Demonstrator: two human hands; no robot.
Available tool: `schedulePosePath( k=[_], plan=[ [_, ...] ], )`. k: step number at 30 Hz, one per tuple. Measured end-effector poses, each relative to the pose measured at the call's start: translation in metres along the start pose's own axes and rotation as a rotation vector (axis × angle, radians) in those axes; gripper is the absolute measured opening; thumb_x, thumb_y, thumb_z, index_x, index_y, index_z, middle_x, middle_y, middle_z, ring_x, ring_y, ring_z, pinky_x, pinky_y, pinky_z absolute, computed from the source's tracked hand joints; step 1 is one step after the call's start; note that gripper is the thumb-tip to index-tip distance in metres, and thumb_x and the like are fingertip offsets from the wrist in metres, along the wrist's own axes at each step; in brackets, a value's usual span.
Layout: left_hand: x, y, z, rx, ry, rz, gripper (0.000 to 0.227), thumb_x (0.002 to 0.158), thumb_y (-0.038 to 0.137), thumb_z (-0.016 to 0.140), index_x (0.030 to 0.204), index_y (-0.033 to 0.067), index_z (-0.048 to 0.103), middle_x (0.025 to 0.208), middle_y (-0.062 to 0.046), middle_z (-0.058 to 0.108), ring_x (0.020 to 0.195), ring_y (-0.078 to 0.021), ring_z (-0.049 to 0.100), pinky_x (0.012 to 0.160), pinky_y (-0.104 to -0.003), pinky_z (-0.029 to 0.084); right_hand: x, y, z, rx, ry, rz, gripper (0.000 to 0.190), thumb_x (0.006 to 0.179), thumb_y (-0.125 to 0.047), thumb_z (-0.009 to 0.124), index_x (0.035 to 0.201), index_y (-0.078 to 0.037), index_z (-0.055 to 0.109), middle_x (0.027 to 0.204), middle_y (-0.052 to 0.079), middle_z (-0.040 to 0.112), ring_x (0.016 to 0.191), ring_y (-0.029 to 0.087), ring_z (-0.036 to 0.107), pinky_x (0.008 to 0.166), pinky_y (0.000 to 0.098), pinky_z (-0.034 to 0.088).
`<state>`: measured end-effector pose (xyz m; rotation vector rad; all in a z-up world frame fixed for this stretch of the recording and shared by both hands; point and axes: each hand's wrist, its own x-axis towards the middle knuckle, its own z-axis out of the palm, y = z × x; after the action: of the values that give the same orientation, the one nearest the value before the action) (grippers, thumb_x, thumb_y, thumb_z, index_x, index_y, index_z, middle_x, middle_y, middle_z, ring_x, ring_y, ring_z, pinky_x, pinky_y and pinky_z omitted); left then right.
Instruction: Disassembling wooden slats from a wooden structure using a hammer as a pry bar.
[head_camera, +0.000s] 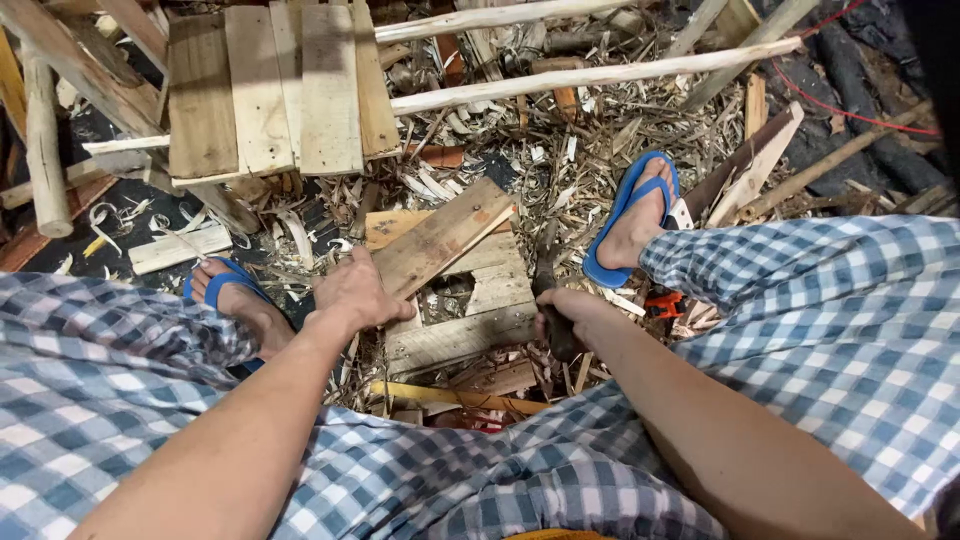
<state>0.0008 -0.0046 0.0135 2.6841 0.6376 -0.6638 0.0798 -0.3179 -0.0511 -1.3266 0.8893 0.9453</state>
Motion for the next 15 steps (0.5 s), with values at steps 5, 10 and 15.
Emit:
schedulePosePath(
  k=[5, 10, 15],
  plan=[
    [-0.004, 0.0, -0.002, -0.113, -0.076, -0.005, 0.103, 0.068, 0.049, 0.095, 0.14, 0.0032, 0.037, 0.142, -0.028, 0.053, 0.14, -0.0455, 0.045, 0.113, -0.061, 0.035, -0.024, -0.003, -0.001, -0.092, -0.018, 0.058, 0.018, 0.098, -0.011, 0.056, 0.094, 0.005, 0.048, 0.068, 0.005, 0.051, 0.055, 0.016, 0.058, 0.054, 0.0319, 0.056],
    [0.017, 0.002, 0.013, -0.139, -0.106, -0.037, 0.117, 0.056, 0.061, 0.097, 0.143, 0.0095, 0.037, 0.15, -0.023, 0.046, 0.142, -0.0431, 0.043, 0.115, -0.056, 0.039, 0.01, -0.015, -0.017, -0.105, -0.032, 0.052, 0.011, 0.098, -0.008, 0.051, 0.091, 0.0, 0.047, 0.071, -0.002, 0.045, 0.056, 0.006, 0.053, 0.052, 0.024, 0.053],
    [-0.005, 0.035, -0.012, -0.281, 0.269, 0.098, 0.075, 0.084, 0.059, 0.072, 0.146, 0.0231, 0.048, 0.133, -0.011, 0.053, 0.129, -0.0308, 0.048, 0.103, -0.048, 0.046, -0.101, -0.04, 0.009, 0.424, 0.017, -0.186, 0.016, 0.091, -0.002, 0.053, 0.089, -0.007, 0.039, 0.065, -0.005, 0.045, 0.048, 0.007, 0.055, 0.047, 0.0246, 0.052]
  ],
)
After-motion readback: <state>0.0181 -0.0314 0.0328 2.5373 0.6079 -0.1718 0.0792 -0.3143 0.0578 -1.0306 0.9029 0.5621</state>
